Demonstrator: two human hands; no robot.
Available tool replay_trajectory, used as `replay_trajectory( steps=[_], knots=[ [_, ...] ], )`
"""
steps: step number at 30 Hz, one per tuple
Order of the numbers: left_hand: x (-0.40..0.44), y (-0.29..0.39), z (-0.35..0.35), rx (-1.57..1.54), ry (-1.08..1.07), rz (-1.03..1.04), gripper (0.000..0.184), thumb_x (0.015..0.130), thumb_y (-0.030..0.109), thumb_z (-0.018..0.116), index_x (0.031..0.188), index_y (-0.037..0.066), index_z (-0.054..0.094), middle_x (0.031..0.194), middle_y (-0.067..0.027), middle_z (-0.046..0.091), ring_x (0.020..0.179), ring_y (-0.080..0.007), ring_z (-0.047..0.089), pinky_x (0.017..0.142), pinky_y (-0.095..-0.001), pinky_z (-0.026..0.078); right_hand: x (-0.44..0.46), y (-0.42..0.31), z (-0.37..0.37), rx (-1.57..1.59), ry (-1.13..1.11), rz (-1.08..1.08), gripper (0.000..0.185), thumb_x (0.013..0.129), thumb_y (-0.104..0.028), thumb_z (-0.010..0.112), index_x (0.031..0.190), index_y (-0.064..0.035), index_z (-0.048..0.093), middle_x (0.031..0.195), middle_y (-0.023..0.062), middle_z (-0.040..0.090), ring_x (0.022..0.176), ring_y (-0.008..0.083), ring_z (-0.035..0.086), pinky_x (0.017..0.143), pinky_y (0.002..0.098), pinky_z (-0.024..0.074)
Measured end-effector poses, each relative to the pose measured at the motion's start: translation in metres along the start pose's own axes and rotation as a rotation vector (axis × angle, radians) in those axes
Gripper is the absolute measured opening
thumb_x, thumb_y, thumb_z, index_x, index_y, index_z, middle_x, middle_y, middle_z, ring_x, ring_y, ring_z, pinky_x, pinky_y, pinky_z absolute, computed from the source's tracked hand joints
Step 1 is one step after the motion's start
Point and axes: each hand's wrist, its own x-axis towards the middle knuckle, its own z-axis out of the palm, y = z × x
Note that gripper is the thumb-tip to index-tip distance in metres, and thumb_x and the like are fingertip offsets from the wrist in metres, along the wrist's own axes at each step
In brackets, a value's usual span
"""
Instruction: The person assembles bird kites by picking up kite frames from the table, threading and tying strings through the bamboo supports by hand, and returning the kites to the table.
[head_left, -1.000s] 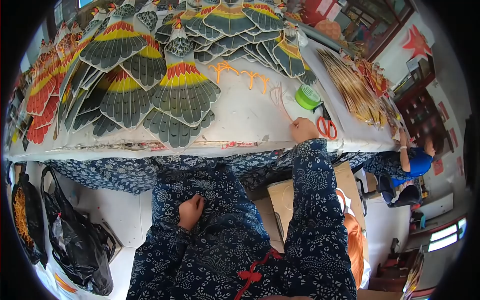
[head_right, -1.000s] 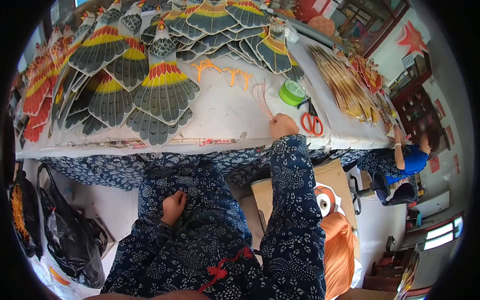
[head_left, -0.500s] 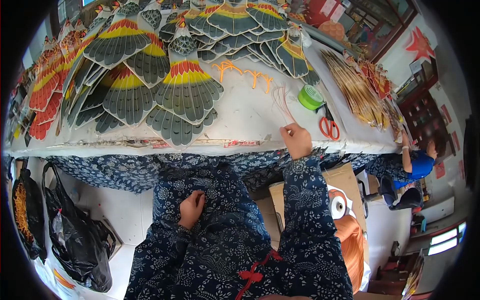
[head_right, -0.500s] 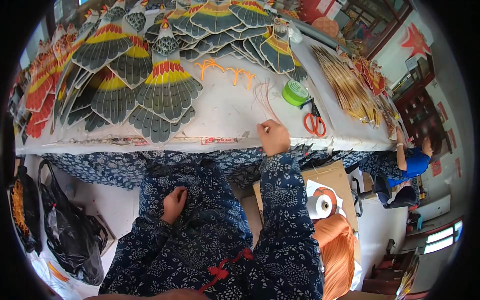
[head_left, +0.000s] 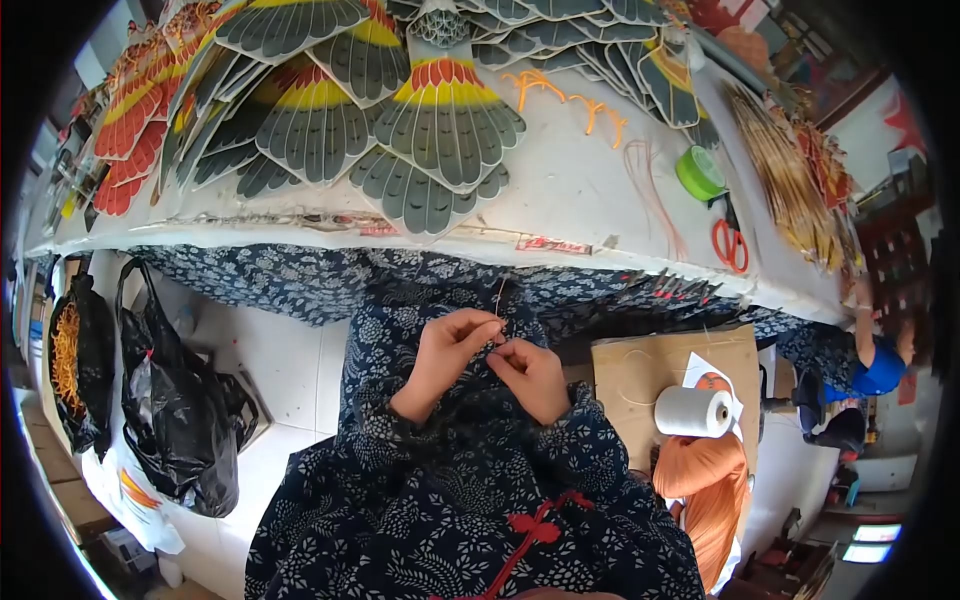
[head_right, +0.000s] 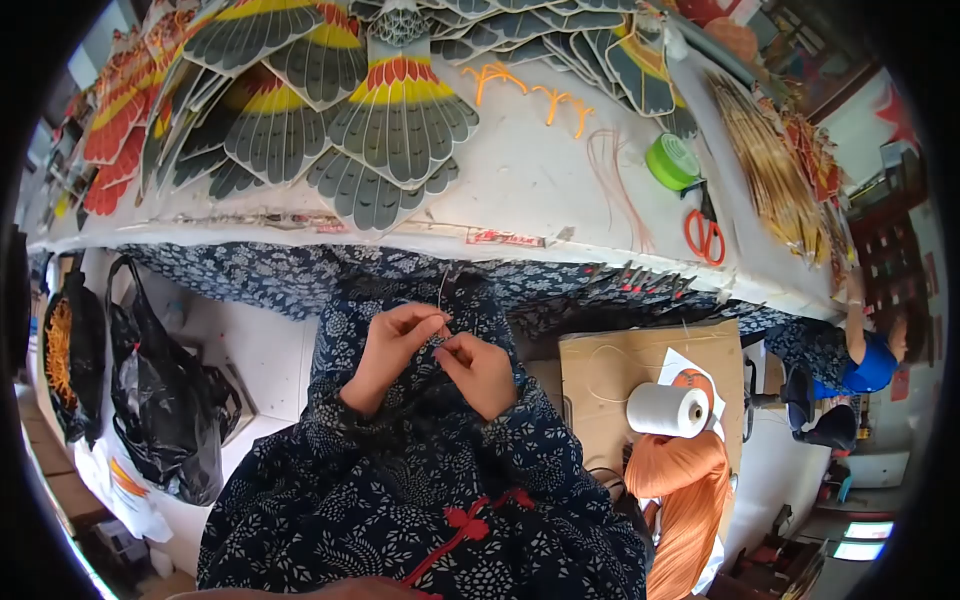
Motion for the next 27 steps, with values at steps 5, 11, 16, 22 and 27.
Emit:
replay_trajectory(
  steps=[5,11,16,22,27],
  knots=[
    [0.004,0.029,-0.009,-0.244,-0.027,-0.213,0.017,0.099,0.016,0.057,0.099,0.001,0.065,0.086,-0.0052,0.069,0.060,-0.0044,0.053,0.052,-0.0192,0.040,-0.016,0.023,0.019,-0.096,-0.253,0.164,0.019,0.085,-0.023,0.070,0.086,-0.0042,0.066,0.066,0.0080,0.064,0.057,0.0169,0.061,0.057,0.0312,0.0466],
    [0.005,0.046,-0.015,-0.294,0.085,-0.138,0.018,0.099,0.018,0.057,0.098,0.002,0.064,0.076,-0.0020,0.065,0.055,-0.0035,0.048,0.048,-0.0181,0.035,-0.032,0.062,0.036,-0.244,-0.569,0.161,0.020,0.085,-0.026,0.068,0.088,-0.0060,0.067,0.071,0.0099,0.066,0.064,0.0233,0.064,0.060,0.0340,0.0481],
    [-0.001,0.037,-0.018,-0.278,0.066,-0.121,0.016,0.098,0.016,0.059,0.099,0.001,0.065,0.069,0.0009,0.060,0.054,-0.0024,0.046,0.048,-0.0177,0.033,-0.028,0.042,0.014,-0.535,-0.195,0.048,0.024,0.088,-0.019,0.064,0.110,-0.0094,0.063,0.074,0.0124,0.066,0.068,0.0264,0.065,0.062,0.0341,0.0492],
    [-0.009,0.044,-0.004,-0.070,0.136,-0.111,0.008,0.093,0.006,0.065,0.097,0.000,0.067,0.063,0.0070,0.052,0.055,0.0009,0.041,0.048,-0.0174,0.030,-0.002,-0.004,-0.023,0.090,0.106,0.044,0.017,0.097,-0.004,0.051,0.113,-0.0017,0.057,0.091,0.0111,0.069,0.077,0.0167,0.067,0.070,0.0292,0.0523],
    [-0.019,0.062,0.007,0.119,0.128,-0.083,0.004,0.090,0.005,0.068,0.093,0.002,0.067,0.058,0.0079,0.049,0.053,0.0013,0.038,0.047,-0.0180,0.028,-0.002,-0.037,-0.009,0.582,0.087,0.017,0.014,0.098,-0.002,0.052,0.112,0.0021,0.055,0.097,0.0104,0.068,0.087,0.0139,0.066,0.079,0.0265,0.0529]
  ],
)
